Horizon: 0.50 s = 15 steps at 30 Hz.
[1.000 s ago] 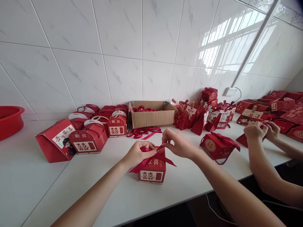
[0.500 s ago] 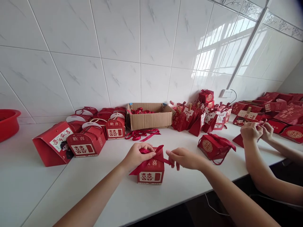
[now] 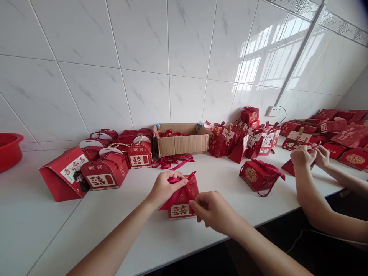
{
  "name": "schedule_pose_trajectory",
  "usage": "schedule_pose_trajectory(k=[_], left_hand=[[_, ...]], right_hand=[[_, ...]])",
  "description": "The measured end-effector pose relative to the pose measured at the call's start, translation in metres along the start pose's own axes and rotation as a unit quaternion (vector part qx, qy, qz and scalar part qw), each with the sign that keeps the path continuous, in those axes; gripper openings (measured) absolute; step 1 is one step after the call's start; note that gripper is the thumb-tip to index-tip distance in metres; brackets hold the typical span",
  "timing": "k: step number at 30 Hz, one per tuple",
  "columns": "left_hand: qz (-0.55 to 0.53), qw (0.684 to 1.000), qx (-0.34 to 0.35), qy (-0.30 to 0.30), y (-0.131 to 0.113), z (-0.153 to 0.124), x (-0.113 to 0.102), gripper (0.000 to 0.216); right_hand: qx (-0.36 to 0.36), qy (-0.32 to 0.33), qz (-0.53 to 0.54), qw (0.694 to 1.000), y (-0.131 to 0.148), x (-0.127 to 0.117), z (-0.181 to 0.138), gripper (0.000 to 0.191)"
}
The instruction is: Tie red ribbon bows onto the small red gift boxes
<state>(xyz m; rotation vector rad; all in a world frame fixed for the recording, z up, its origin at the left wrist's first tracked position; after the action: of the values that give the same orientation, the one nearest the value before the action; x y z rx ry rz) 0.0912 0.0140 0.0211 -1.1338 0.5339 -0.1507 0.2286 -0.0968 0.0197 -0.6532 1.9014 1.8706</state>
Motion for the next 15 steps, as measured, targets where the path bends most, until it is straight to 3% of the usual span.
schedule_pose_trajectory(k=[5, 9, 12, 15], left_hand=[[0.007, 1.000, -0.019, 0.004, 0.001, 0.001, 0.000, 0.022], [-0.011, 0.999, -0.033, 0.027, 0.001, 0.001, 0.001, 0.024], [-0.026, 0.998, -0.039, 0.036, -0.001, 0.000, 0.001, 0.026], [-0.047, 0.997, -0.038, 0.042, -0.002, -0.001, 0.002, 0.026]], right_hand=[[-0.018, -0.058, -0.055, 0.997, -0.007, 0.015, -0.003, 0.034], [-0.035, -0.109, -0.124, 0.986, -0.011, 0.011, -0.003, 0.038], [-0.060, -0.185, -0.199, 0.960, -0.009, -0.002, -0.002, 0.049], [-0.155, -0.280, -0.245, 0.915, 0.001, -0.010, -0.005, 0.040]])
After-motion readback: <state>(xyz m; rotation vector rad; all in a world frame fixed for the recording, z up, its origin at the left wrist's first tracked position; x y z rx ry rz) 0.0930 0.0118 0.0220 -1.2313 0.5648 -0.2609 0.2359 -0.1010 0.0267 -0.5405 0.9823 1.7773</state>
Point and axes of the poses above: each hand's wrist, its own z-axis towards the middle knuckle, its own x-axis out of the palm, y = z × x, the point moved 3 cm from there along z, towards the middle knuckle, and after that the axes turned 2 degrees about x, right-handed, at the moved point
